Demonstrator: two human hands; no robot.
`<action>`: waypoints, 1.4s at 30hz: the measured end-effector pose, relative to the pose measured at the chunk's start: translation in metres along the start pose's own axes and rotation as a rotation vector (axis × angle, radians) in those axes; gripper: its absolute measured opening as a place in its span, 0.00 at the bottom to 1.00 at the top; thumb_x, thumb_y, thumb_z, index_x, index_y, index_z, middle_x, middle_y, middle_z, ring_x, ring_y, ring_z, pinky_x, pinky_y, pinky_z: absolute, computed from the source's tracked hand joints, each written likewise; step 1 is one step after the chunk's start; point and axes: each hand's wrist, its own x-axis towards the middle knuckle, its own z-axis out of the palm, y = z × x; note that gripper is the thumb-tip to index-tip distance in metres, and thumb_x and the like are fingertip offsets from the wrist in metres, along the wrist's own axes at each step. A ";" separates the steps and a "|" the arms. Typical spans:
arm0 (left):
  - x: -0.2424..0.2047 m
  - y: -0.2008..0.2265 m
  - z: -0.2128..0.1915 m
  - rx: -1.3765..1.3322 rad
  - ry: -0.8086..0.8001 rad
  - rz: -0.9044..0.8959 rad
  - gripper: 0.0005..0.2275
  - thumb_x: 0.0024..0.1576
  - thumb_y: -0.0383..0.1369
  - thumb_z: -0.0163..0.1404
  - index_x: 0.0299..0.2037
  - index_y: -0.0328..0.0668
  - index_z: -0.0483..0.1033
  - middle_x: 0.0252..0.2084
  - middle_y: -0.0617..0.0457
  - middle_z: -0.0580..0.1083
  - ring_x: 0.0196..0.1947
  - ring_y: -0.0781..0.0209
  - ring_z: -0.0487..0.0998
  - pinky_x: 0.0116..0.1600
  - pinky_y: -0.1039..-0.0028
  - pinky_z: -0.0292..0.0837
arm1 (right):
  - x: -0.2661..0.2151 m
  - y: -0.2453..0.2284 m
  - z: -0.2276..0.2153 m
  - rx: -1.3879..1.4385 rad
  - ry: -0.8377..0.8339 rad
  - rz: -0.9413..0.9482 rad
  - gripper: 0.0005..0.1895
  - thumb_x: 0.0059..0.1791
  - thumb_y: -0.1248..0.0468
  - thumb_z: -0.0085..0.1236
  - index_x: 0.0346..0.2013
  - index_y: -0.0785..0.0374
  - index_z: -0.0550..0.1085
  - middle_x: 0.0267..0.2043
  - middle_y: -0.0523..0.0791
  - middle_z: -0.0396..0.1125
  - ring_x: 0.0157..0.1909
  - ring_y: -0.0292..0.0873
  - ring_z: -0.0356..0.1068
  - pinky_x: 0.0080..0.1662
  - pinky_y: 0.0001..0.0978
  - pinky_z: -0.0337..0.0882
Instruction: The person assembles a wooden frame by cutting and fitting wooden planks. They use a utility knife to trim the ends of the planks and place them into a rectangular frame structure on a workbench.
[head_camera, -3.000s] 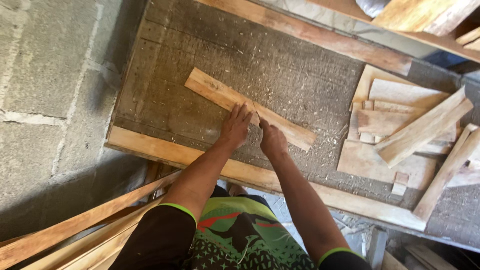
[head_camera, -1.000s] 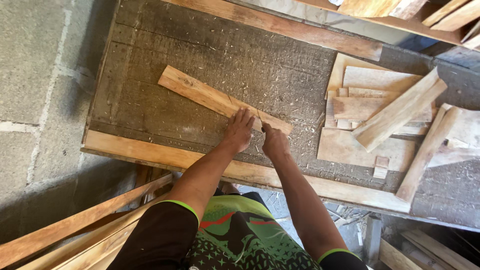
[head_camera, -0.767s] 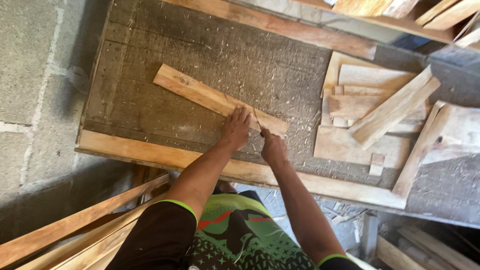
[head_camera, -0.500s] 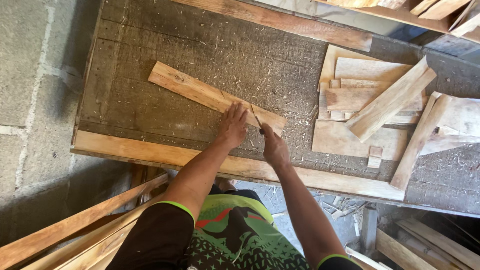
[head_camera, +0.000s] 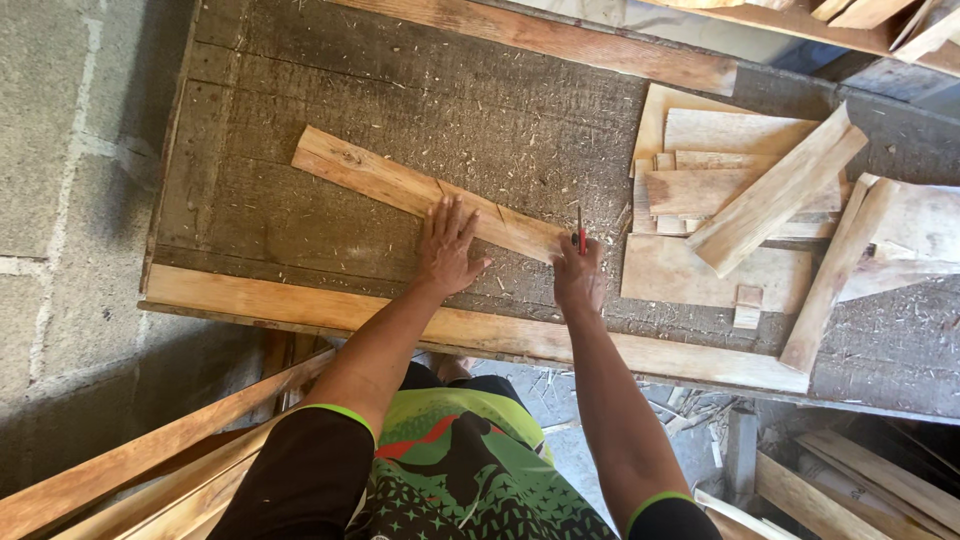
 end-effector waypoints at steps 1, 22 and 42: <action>0.001 -0.001 0.002 0.003 -0.005 0.004 0.42 0.59 0.66 0.35 0.78 0.56 0.36 0.80 0.40 0.31 0.79 0.40 0.31 0.78 0.50 0.24 | 0.002 -0.001 0.000 -0.020 -0.004 -0.003 0.20 0.51 0.60 0.60 0.59 0.46 0.75 0.60 0.54 0.60 0.40 0.51 0.73 0.33 0.39 0.78; 0.001 0.019 0.012 -0.038 0.079 0.043 0.39 0.64 0.65 0.31 0.79 0.50 0.44 0.80 0.36 0.34 0.80 0.37 0.34 0.79 0.44 0.27 | -0.005 0.012 0.001 0.043 0.110 -0.085 0.29 0.55 0.75 0.49 0.67 0.44 0.68 0.61 0.52 0.62 0.36 0.46 0.73 0.24 0.33 0.75; 0.011 0.081 0.001 0.064 -0.072 0.198 0.43 0.60 0.57 0.46 0.76 0.34 0.42 0.79 0.38 0.39 0.78 0.42 0.37 0.77 0.55 0.31 | 0.008 -0.029 -0.001 -0.059 -0.374 0.036 0.32 0.55 0.76 0.39 0.70 0.43 0.57 0.67 0.51 0.64 0.39 0.50 0.77 0.32 0.40 0.81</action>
